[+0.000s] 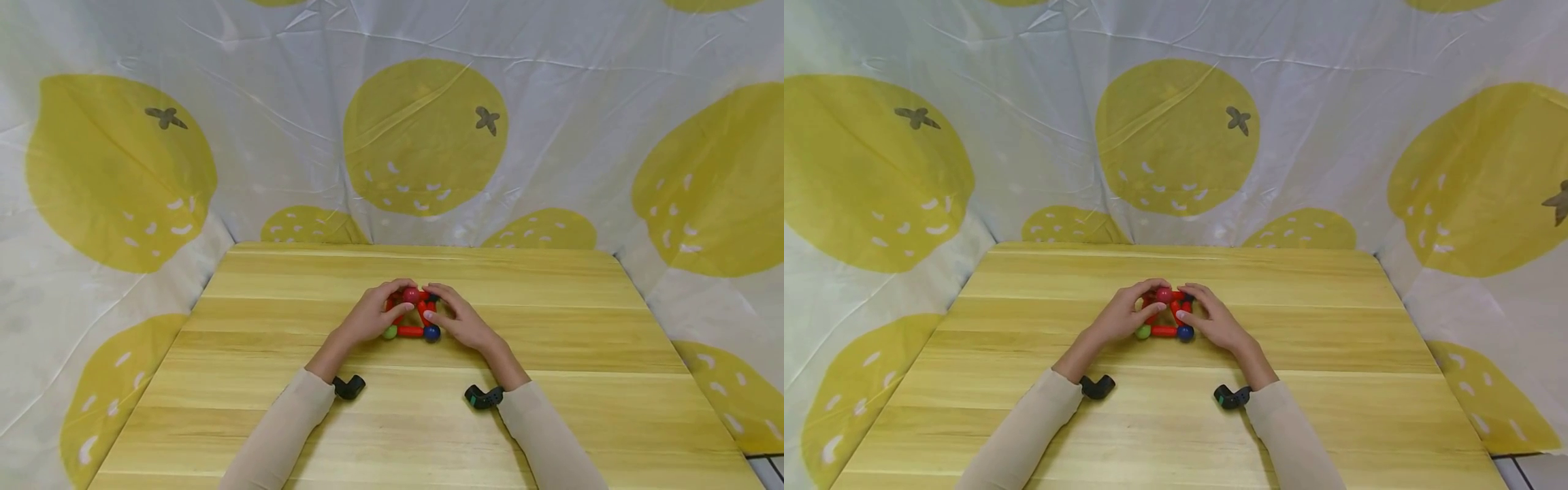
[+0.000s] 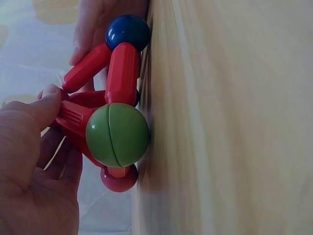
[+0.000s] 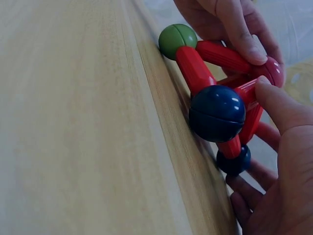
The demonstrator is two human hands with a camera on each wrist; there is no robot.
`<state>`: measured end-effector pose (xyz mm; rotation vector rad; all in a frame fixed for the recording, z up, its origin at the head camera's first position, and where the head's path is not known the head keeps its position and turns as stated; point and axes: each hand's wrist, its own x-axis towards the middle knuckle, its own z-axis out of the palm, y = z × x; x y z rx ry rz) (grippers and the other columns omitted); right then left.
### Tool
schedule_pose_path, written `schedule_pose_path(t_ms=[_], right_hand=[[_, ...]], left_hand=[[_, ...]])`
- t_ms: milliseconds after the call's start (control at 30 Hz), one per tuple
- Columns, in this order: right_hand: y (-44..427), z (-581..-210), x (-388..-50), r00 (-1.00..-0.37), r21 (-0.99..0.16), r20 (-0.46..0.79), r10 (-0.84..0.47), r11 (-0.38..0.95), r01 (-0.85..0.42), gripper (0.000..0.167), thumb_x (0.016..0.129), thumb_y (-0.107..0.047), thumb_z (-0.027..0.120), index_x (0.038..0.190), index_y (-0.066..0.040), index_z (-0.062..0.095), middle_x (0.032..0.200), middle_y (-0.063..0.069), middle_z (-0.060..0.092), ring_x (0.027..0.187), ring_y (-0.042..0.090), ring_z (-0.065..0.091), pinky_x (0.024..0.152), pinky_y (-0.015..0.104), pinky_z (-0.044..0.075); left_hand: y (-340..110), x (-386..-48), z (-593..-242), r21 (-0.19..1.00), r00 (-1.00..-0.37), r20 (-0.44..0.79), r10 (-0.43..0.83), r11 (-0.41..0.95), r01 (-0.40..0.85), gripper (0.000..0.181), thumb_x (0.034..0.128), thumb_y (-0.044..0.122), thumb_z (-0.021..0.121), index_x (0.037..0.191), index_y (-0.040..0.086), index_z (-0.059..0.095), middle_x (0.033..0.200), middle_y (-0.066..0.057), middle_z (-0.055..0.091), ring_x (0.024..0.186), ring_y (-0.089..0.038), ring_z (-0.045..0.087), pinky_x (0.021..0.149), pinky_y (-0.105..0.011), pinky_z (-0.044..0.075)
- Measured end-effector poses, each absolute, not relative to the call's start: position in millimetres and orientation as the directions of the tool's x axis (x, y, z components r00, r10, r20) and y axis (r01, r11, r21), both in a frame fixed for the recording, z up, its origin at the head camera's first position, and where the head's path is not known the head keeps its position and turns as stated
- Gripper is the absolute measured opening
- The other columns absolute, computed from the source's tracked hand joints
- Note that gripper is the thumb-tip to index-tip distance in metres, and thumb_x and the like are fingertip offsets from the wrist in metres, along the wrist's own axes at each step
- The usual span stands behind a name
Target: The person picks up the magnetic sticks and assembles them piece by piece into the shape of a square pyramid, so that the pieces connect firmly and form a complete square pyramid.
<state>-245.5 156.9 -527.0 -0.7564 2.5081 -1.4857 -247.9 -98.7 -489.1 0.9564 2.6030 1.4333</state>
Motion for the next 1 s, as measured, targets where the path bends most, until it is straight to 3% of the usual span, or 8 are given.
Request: schedule_pose_path(t_ms=[133,267,333,400,600,800,1000], right_hand=[[155.6,-527.2,-245.4,-0.882,-0.869,0.145,-0.449,0.367,-0.33,0.06,0.101,-0.031,0.068,0.153,-0.016,0.045,0.161,0.009,0.039,0.153,0.035,0.032,0.124,0.062,0.024],[154.3,-526.2,-245.0,-0.874,-0.882,0.168,-0.457,0.325,-0.34,0.032,0.099,-0.026,0.07,0.126,-0.01,0.062,0.162,0.013,0.037,0.152,0.039,0.031,0.122,0.066,0.024],[154.1,-525.4,-244.6,-0.863,-0.879,0.172,-0.475,0.322,-0.353,0.014,0.1,-0.024,0.069,0.11,-0.014,0.069,0.165,0.012,0.034,0.153,0.039,0.029,0.12,0.069,0.025],[153.8,-525.5,-244.7,-0.854,-0.875,0.17,-0.491,0.323,-0.36,0.009,0.101,-0.021,0.068,0.106,-0.015,0.073,0.166,0.012,0.032,0.153,0.04,0.029,0.119,0.07,0.025],[154.4,-526.3,-245.4,-0.852,-0.864,0.164,-0.498,0.344,-0.367,0.015,0.101,-0.017,0.067,0.109,-0.008,0.076,0.166,0.015,0.031,0.153,0.042,0.027,0.119,0.071,0.025],[157.8,-526.6,-245.9,-0.851,-0.851,0.161,-0.501,0.366,-0.376,0.011,0.097,-0.032,0.073,0.103,-0.023,0.071,0.165,0.007,0.034,0.154,0.035,0.029,0.121,0.068,0.025],[163.4,-527.9,-244.9,-0.859,-0.875,0.156,-0.488,0.334,-0.349,0.043,0.084,-0.027,0.088,0.11,-0.015,0.056,0.166,0.012,0.031,0.153,0.037,0.029,0.124,0.065,0.022]], left_hand=[[-98.0,-248.6,-491.3,0.761,-0.808,0.283,0.517,0.392,0.518,0.038,0.1007,0.021,0.067,0.137,0.018,0.058,0.124,0.0,0.069,0.11,-0.018,0.066,0.105,-0.044,0.054],[-97.2,-248.8,-493.8,0.754,-0.814,0.28,0.509,0.408,0.515,0.038,0.1022,0.023,0.064,0.139,0.018,0.055,0.126,-0.001,0.068,0.111,-0.015,0.065,0.104,-0.043,0.054],[-96.9,-248.6,-494.3,0.757,-0.818,0.276,0.505,0.41,0.508,0.038,0.1026,0.024,0.064,0.139,0.018,0.055,0.127,-0.002,0.068,0.111,-0.016,0.065,0.103,-0.043,0.055],[-96.5,-248.8,-495.3,0.76,-0.82,0.274,0.503,0.409,0.505,0.037,0.1031,0.023,0.063,0.139,0.018,0.054,0.128,-0.003,0.067,0.112,-0.017,0.065,0.103,-0.043,0.055],[-96.0,-249.6,-495.8,0.759,-0.813,0.275,0.514,0.403,0.512,0.037,0.1034,0.023,0.062,0.139,0.018,0.054,0.131,-0.002,0.066,0.113,-0.017,0.065,0.102,-0.042,0.056],[-100.7,-250.1,-492.7,0.763,-0.793,0.252,0.554,0.391,0.515,0.051,0.097,0.025,0.073,0.143,0.015,0.054,0.13,0.001,0.067,0.115,-0.018,0.065,0.105,-0.041,0.054],[-112.7,-249.8,-496.7,0.744,-0.813,0.181,0.554,0.463,0.481,0.078,0.0871,0.034,0.084,0.154,0.021,0.045,0.143,0.003,0.06,0.129,-0.019,0.058,0.117,-0.045,0.044]])
